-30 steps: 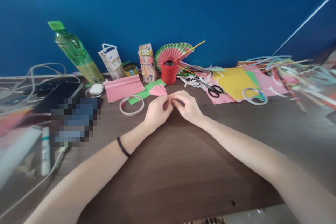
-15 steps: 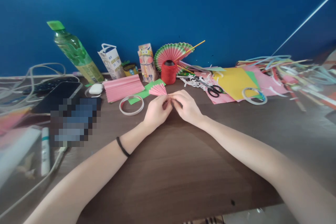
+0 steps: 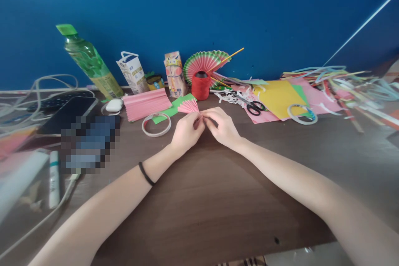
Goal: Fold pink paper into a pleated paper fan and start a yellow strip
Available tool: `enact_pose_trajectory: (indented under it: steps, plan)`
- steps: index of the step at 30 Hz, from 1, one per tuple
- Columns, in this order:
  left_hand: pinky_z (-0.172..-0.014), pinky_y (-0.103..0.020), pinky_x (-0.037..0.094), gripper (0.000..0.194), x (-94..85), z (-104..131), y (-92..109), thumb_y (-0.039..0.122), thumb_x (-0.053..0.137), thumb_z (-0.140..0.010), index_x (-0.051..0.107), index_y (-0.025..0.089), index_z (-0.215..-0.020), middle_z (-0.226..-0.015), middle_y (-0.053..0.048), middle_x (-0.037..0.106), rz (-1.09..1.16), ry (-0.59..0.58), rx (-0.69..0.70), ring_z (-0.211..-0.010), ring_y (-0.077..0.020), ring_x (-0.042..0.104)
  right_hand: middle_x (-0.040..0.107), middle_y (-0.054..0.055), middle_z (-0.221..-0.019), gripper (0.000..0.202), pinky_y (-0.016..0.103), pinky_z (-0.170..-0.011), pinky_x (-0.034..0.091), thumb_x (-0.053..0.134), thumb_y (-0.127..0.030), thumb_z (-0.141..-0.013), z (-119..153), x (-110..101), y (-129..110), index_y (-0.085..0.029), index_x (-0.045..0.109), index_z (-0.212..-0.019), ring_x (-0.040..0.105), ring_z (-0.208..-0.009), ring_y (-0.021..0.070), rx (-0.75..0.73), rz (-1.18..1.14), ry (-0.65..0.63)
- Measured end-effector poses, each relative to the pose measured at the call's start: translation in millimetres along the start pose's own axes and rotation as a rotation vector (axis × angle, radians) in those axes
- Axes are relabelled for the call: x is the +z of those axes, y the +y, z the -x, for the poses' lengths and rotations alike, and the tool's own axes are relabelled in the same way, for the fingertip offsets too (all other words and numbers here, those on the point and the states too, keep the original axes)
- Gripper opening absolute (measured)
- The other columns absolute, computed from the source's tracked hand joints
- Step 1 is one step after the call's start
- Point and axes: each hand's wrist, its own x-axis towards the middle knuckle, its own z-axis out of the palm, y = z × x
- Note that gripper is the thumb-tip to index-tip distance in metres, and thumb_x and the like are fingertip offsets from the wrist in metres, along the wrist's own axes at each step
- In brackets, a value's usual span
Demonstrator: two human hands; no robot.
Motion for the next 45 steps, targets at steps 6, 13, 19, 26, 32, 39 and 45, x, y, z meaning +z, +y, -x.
enact_pose_trajectory:
  steps: [6,13,19,26,32,39,45]
  plan:
    - [-0.055,-0.023,0.036,0.013,0.0,0.4,0.1,0.017,0.046,-0.079,0.050,0.017,-0.066,-0.058,0.003,0.047,0.005,-0.002,-0.001,-0.055,-0.0098,0.042,0.066,0.007,-0.096,0.022,0.040,-0.084,0.049,0.043,-0.014,-0.087,-0.3,0.2,-0.5,-0.020,0.064,-0.093,0.058,-0.092,0.0204,0.007,0.009,-0.014]
    - [-0.056,-0.023,0.036,0.014,-0.8,0.5,1.2,0.017,0.046,-0.079,0.050,0.017,-0.066,-0.058,0.003,0.046,0.011,-0.009,-0.014,-0.055,-0.0096,0.042,0.066,0.008,-0.096,0.023,0.039,-0.083,0.049,0.043,-0.013,-0.087,-0.4,-0.2,-0.4,-0.019,0.064,-0.093,0.058,-0.092,0.0200,-0.009,0.018,-0.009]
    - [-0.055,-0.022,0.035,0.014,-0.8,-0.4,1.0,0.016,0.046,-0.079,0.051,0.016,-0.066,-0.058,0.003,0.047,0.031,-0.014,-0.021,-0.055,-0.0092,0.041,0.067,0.007,-0.095,0.023,0.038,-0.081,0.050,0.044,-0.014,-0.086,-0.8,0.2,0.2,-0.020,0.065,-0.093,0.059,-0.090,0.0195,0.019,-0.021,0.008]
    - [-0.056,-0.022,0.036,0.012,-1.1,-1.0,0.6,0.015,0.046,-0.078,0.051,0.017,-0.067,-0.059,0.004,0.049,0.077,-0.018,-0.041,-0.056,-0.0089,0.042,0.067,0.007,-0.094,0.022,0.038,-0.083,0.049,0.044,-0.016,-0.087,-0.7,0.1,2.2,-0.020,0.066,-0.090,0.060,-0.091,0.0193,0.059,-0.064,0.027]
    - [-0.057,-0.022,0.037,0.012,-2.1,-1.4,1.6,0.016,0.046,-0.079,0.053,0.017,-0.069,-0.062,0.003,0.052,0.094,-0.017,-0.039,-0.057,-0.0093,0.044,0.068,0.005,-0.094,0.017,0.037,-0.084,0.050,0.050,-0.018,-0.085,-1.4,-0.4,1.3,-0.022,0.066,-0.090,0.061,-0.092,0.0185,0.138,-0.141,0.035]
    - [-0.058,-0.022,0.037,0.013,-2.4,-0.6,0.3,0.016,0.045,-0.080,0.052,0.016,-0.070,-0.063,0.002,0.052,0.100,-0.031,-0.009,-0.058,-0.0094,0.044,0.068,0.006,-0.093,0.012,0.037,-0.084,0.050,0.054,-0.017,-0.083,-2.4,-1.1,-0.1,-0.020,0.066,-0.082,0.062,-0.091,0.0178,0.131,-0.176,0.052]
    - [-0.058,-0.022,0.038,0.012,-2.1,-0.3,-1.9,0.017,0.045,-0.081,0.054,0.017,-0.073,-0.067,0.001,0.055,0.104,-0.039,0.007,-0.060,-0.0101,0.046,0.067,0.005,-0.093,0.009,0.036,-0.084,0.049,0.056,-0.016,-0.082,-2.9,-2.8,-0.8,-0.020,0.064,-0.079,0.062,-0.091,0.0172,0.162,-0.228,0.043]
